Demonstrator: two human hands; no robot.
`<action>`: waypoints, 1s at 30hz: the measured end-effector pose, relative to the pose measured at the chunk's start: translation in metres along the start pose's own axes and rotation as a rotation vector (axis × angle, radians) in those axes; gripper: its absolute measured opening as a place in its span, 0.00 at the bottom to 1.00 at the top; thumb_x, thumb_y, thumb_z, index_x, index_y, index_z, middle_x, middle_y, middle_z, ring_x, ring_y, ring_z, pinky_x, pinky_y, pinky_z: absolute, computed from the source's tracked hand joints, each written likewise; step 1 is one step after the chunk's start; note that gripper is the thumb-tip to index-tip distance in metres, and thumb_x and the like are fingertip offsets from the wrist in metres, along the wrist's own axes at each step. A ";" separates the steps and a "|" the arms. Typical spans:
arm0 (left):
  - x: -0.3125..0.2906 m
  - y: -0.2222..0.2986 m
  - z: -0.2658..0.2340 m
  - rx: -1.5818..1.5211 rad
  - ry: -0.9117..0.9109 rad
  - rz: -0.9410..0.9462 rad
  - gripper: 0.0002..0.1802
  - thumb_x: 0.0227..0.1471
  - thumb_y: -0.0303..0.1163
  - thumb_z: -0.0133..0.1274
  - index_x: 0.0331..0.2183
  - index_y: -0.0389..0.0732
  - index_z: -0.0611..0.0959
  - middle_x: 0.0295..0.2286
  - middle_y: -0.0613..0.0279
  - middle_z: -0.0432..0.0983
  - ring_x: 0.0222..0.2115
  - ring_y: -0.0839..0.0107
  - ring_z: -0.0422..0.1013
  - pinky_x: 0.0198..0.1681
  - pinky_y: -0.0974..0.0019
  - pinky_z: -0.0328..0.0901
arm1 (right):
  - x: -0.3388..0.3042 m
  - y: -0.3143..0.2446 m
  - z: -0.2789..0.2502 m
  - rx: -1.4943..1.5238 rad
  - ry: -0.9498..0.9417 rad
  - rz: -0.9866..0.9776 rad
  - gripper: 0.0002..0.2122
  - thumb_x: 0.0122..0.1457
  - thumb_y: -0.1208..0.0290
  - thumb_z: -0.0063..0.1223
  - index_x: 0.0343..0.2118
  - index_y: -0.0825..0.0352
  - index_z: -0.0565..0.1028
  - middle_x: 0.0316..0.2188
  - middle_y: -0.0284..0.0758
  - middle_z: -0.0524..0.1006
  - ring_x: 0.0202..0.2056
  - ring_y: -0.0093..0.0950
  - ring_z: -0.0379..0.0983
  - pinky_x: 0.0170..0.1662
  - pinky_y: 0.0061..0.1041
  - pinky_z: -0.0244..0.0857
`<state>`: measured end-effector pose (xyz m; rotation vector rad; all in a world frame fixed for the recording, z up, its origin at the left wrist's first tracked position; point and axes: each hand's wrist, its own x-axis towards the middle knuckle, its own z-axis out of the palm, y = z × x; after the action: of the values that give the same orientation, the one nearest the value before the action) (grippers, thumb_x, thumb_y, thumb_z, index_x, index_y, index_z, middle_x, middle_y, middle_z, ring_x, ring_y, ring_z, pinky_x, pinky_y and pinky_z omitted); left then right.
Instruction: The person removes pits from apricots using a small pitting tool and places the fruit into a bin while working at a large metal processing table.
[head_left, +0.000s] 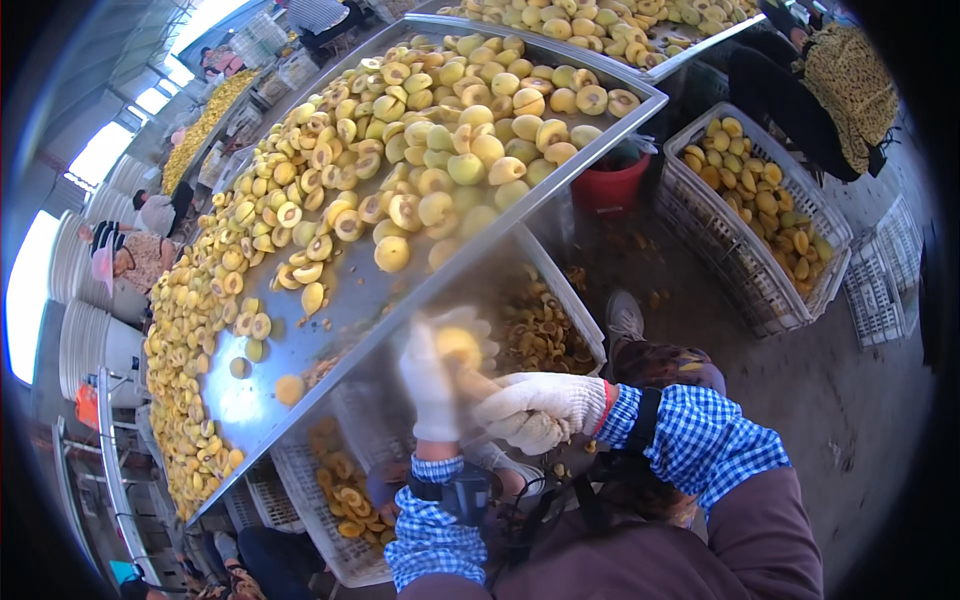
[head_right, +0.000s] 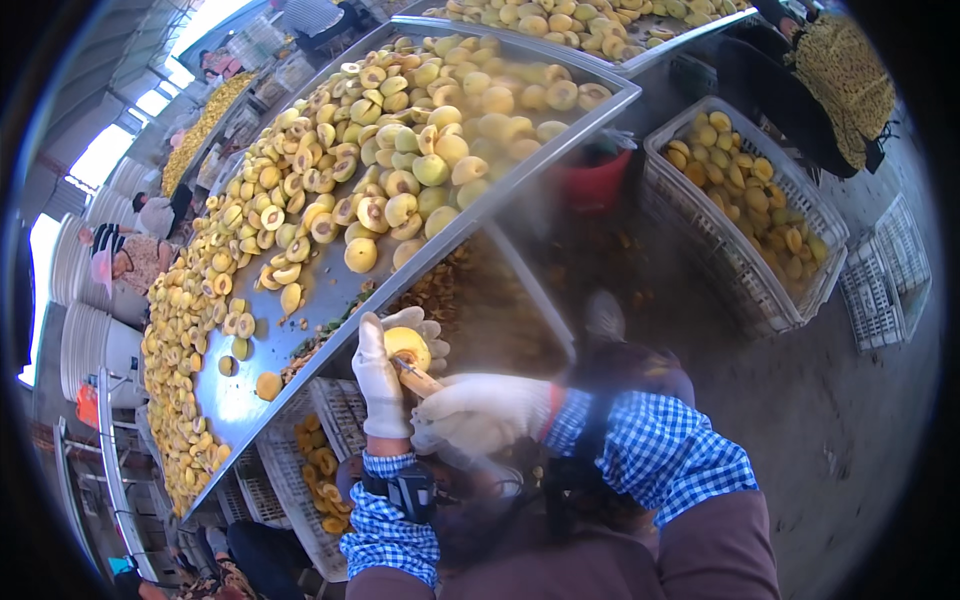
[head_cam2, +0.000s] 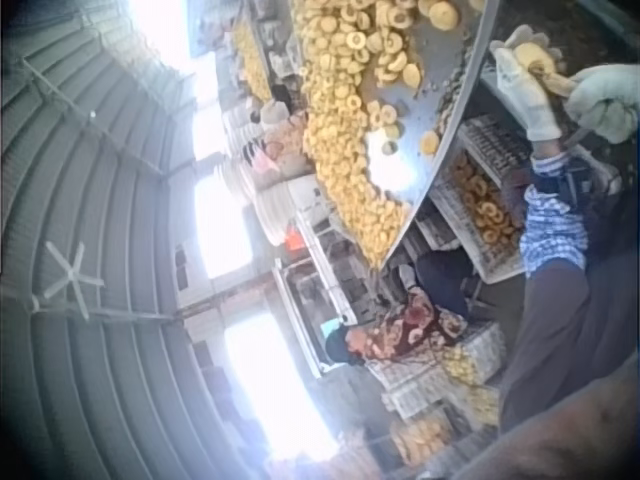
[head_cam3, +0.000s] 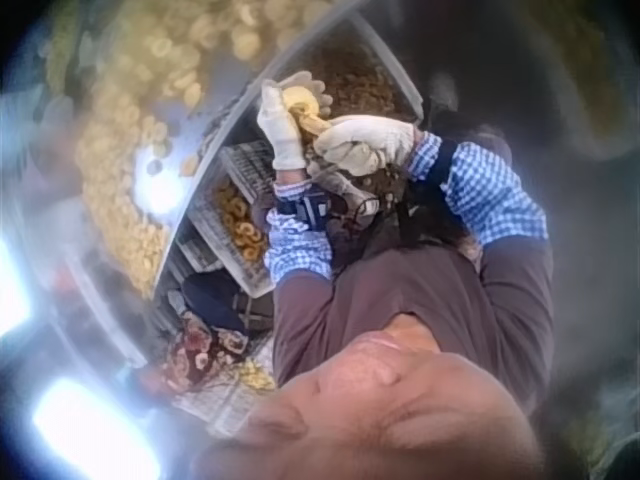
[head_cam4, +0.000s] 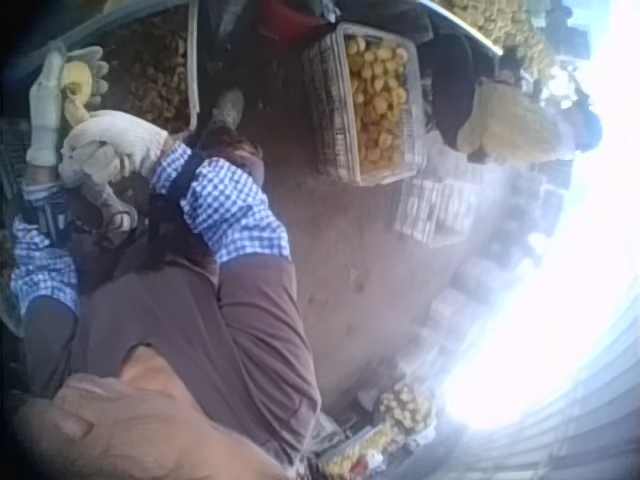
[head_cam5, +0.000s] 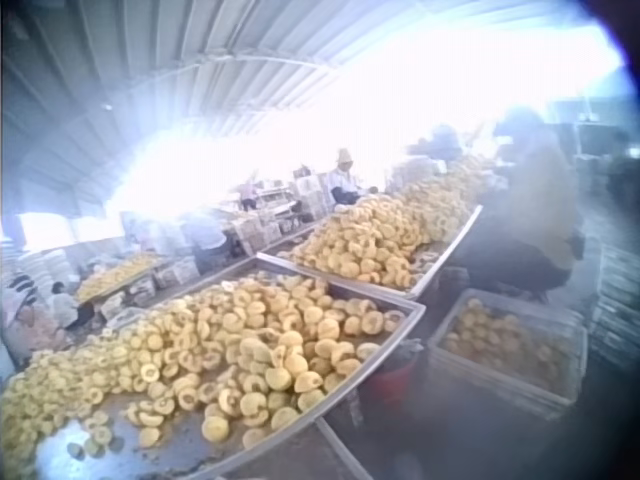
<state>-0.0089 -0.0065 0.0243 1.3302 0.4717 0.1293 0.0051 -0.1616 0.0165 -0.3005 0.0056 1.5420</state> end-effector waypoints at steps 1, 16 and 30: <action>0.000 -0.005 -0.004 -0.003 0.001 0.004 0.32 0.58 0.56 0.38 0.38 0.32 0.77 0.28 0.50 0.77 0.20 0.65 0.74 0.22 0.66 0.71 | 0.001 0.002 -0.004 -0.005 0.001 0.002 0.04 0.60 0.72 0.48 0.34 0.62 0.65 0.13 0.21 0.58 0.09 0.11 0.53 0.09 0.11 0.47; 0.027 0.056 -0.122 1.548 0.574 0.451 0.30 0.46 0.46 0.58 0.44 0.32 0.74 0.41 0.43 0.71 0.44 0.50 0.66 0.49 0.55 0.61 | -0.016 -0.009 -0.003 -0.407 0.190 -0.140 0.08 0.58 0.71 0.51 0.32 0.63 0.63 0.14 0.23 0.60 0.10 0.14 0.56 0.11 0.14 0.50; 0.114 0.045 -0.070 0.330 -0.170 0.151 0.24 0.54 0.46 0.49 0.46 0.38 0.72 0.40 0.53 0.74 0.32 0.62 0.75 0.29 0.69 0.70 | -0.024 -0.025 0.006 -0.671 0.368 -0.391 0.09 0.58 0.69 0.48 0.39 0.65 0.64 0.15 0.26 0.65 0.14 0.16 0.60 0.16 0.17 0.55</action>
<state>0.0734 0.1080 0.0268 1.6858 0.2535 0.0632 0.0279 -0.1844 0.0318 -1.0512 -0.2705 1.0431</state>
